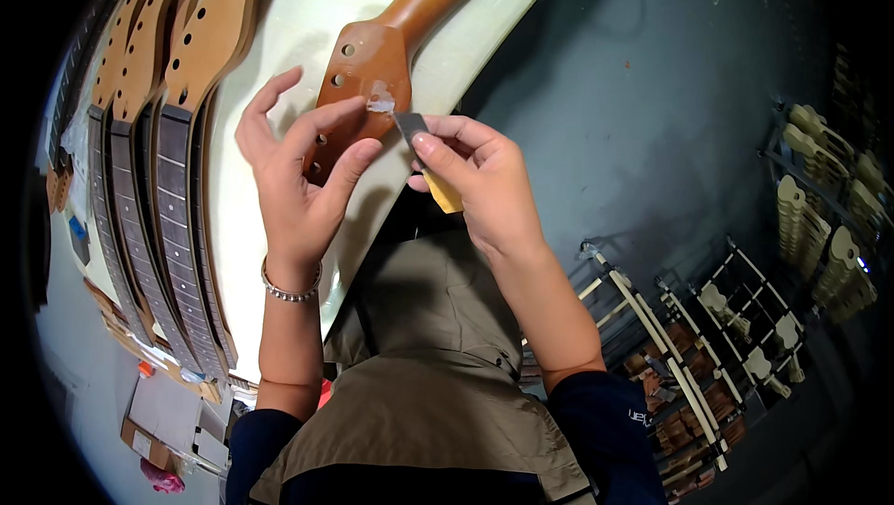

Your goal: The person scrapes residue off the headstock of a guitar neck using a small metal blade. They then pour a liquid from a plastic bottle onto a cloth and wipe the headstock surface. The person repeats the scraping and wiping process on the same area.

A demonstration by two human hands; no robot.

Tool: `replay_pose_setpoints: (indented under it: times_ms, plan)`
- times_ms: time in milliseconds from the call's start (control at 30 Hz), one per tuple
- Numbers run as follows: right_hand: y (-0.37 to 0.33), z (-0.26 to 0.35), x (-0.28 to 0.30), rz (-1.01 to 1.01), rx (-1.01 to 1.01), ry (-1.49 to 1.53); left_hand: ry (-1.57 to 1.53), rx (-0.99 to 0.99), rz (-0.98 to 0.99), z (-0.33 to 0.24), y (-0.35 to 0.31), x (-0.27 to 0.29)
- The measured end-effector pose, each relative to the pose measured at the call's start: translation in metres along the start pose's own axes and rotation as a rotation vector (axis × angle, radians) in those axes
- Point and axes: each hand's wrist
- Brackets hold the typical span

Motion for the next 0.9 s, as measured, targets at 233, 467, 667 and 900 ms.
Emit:
replay_pose_setpoints:
  times_ms: [233, 467, 667, 900]
  plan:
    - [-0.011, -0.001, 0.002, 0.176, 0.285, -0.409, -0.397, 0.017, 0.130, -0.003, 0.004, -0.002]
    - [0.004, 0.009, 0.003, -0.018, 0.624, -0.809, -0.050, -0.118, 0.062, 0.015, -0.009, 0.004]
    - [0.022, 0.000, 0.001, -0.009, 1.045, -1.096, -0.043, -0.078, -0.096, 0.012, -0.014, -0.017]
    - [0.021, 0.002, -0.003, 0.011, 1.221, -1.342, 0.006, -0.058, -0.010, 0.011, 0.001, -0.025]
Point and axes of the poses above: each hand's wrist, its own y-axis towards the middle knuckle, its own x-axis out of the back of the hand, z = x × y, and after that the axes turned 8 degrees about y, right-handed
